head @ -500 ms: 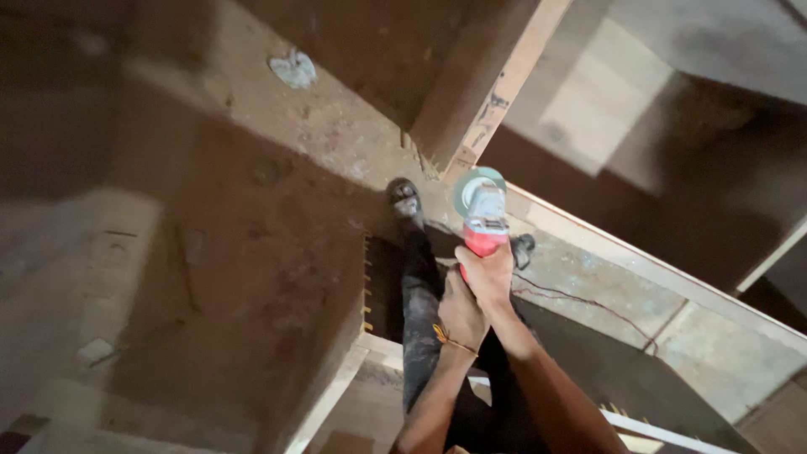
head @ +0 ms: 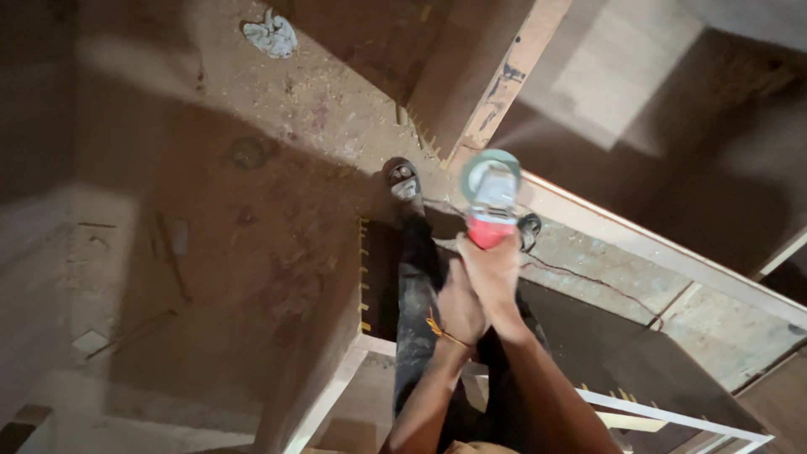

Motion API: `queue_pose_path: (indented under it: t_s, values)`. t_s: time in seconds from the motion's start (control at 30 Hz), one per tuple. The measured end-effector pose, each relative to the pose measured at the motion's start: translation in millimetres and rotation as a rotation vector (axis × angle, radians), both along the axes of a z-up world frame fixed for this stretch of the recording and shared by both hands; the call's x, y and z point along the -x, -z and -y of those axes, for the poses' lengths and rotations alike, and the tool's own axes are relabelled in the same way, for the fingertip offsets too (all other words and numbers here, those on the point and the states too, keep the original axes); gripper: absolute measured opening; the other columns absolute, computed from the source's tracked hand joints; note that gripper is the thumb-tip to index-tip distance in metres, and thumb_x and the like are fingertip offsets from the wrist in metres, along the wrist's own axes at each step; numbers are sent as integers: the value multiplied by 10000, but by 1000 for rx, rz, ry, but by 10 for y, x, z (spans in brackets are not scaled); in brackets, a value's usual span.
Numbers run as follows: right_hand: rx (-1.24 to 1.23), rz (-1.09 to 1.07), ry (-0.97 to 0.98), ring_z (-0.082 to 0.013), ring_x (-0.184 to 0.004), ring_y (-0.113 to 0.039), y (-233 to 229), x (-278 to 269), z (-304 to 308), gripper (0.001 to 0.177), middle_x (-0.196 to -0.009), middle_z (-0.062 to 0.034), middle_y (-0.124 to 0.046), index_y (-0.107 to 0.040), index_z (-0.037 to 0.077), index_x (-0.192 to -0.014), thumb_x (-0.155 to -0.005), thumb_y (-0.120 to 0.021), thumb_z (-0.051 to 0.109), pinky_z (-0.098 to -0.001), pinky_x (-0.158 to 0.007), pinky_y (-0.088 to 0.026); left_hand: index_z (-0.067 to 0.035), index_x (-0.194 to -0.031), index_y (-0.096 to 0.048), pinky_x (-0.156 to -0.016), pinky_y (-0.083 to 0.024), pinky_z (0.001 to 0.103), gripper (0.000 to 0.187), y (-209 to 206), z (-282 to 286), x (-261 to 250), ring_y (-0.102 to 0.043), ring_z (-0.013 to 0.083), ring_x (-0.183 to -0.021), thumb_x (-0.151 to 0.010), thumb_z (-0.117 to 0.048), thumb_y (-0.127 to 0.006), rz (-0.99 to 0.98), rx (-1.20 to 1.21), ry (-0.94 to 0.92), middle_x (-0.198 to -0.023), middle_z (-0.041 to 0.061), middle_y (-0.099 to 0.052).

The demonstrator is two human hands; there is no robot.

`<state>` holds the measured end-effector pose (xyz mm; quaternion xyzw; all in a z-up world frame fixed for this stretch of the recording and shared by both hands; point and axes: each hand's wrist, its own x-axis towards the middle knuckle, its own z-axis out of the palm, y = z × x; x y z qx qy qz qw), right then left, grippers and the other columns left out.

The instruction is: The person uses an angle grinder with a sanding disc to smooth the edges and surfaces of a wooden cabinet frame. They move the tool along the horizontal and vertical joints of the structure while holding it steady with their other hand.

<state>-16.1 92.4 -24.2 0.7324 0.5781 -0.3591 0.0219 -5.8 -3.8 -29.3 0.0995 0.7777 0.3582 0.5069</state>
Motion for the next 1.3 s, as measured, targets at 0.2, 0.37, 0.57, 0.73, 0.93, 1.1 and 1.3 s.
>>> queue_pose_path:
  t_s: [0.2, 0.37, 0.57, 0.73, 0.93, 1.1, 1.3]
  values:
    - [56, -45, 209, -197, -819, -685, -116, -277, -7, 455, -945, -124, -725, -662, -16, -1102, -759, -828, 233, -347, -744, -555, -69, -1162, -479, -711, -490, 638, 313, -22, 114, -210, -641, 534, -858, -939, -220, -638, -42, 23, 194, -1026, 265, -679]
    - [20, -201, 11, -228, -895, -704, -2, 36, 37, 556, -1021, -158, -734, -617, -43, -1172, -775, -859, 261, -372, -819, -570, -66, -1110, -480, -687, -518, 604, 456, 12, 1, 127, -660, 521, -837, -861, -322, -764, -54, 75, 33, -949, 261, -696]
    - [55, -21, -35, -224, -877, -708, 83, 251, 24, 659, -997, -157, -723, -560, -36, -1210, -738, -877, 297, -375, -817, -564, -59, -1131, -451, -665, -525, 597, 557, -33, -54, 377, -665, 520, -815, -793, -337, -795, 3, 97, -2, -937, 265, -700]
    - [89, -54, 149, -198, -703, -661, 20, -52, 68, 342, -824, -100, -713, -693, -23, -964, -763, -806, 229, -358, -673, -551, -77, -1127, -452, -661, -487, 632, 426, 28, 90, 97, -650, 525, -809, -869, -275, -728, 30, 115, 190, -958, 257, -684]
    - [85, -139, 209, -193, -688, -641, -121, 15, 28, 331, -823, -80, -699, -686, -11, -957, -764, -820, 223, -362, -649, -530, -87, -1132, -475, -671, -487, 630, 374, -47, 105, 38, -649, 523, -812, -915, -276, -713, -7, 41, 120, -986, 257, -697]
    - [2, -38, 1, -182, -771, -681, 15, 327, 104, 512, -876, -112, -702, -592, -32, -1068, -705, -849, 220, -352, -736, -549, -44, -1165, -449, -642, -509, 609, 550, 1, 115, 323, -651, 540, -792, -807, -314, -768, 11, 58, -5, -952, 292, -683]
    - [99, 14, 173, -174, -690, -671, -16, -279, 221, 298, -790, -105, -726, -696, -13, -861, -755, -820, 236, -358, -677, -560, -72, -1192, -439, -693, -500, 599, 407, 110, 359, -240, -660, 513, -829, -906, -230, -683, 59, 50, 228, -943, 247, -710]
